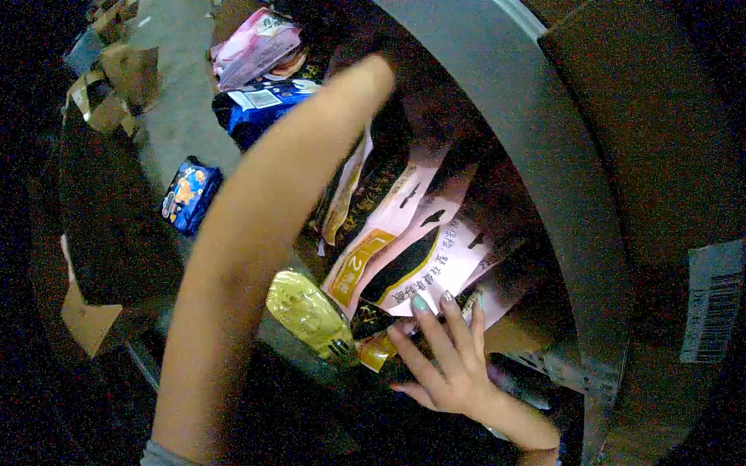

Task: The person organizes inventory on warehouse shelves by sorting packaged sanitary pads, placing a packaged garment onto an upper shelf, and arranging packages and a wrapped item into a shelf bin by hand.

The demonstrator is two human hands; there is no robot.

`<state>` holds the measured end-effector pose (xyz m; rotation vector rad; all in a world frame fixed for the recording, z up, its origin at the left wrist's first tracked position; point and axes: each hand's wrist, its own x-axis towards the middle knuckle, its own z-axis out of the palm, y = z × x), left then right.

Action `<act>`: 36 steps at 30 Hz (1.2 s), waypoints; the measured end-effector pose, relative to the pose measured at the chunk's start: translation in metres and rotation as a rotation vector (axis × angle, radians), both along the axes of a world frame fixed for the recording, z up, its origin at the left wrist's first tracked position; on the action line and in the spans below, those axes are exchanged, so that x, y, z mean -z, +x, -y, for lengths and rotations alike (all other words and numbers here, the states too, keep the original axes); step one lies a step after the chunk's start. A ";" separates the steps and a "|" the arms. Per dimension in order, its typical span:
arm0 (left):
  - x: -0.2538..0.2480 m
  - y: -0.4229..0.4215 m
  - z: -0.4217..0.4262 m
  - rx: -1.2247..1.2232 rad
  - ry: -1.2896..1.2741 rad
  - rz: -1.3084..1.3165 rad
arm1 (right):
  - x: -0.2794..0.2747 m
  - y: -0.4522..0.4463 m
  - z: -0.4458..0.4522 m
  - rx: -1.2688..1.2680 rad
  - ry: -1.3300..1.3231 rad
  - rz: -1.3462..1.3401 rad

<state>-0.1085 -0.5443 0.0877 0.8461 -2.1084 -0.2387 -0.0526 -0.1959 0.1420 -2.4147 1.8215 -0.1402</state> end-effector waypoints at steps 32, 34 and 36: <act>0.005 0.069 0.043 -0.283 -0.104 0.156 | 0.006 -0.001 0.007 -0.057 -0.023 0.041; 0.009 0.071 0.051 -0.306 -0.056 0.200 | 0.007 -0.001 0.009 -0.061 -0.025 0.048; 0.017 0.066 0.052 -0.331 -0.010 0.220 | 0.005 -0.001 0.010 -0.065 -0.020 0.046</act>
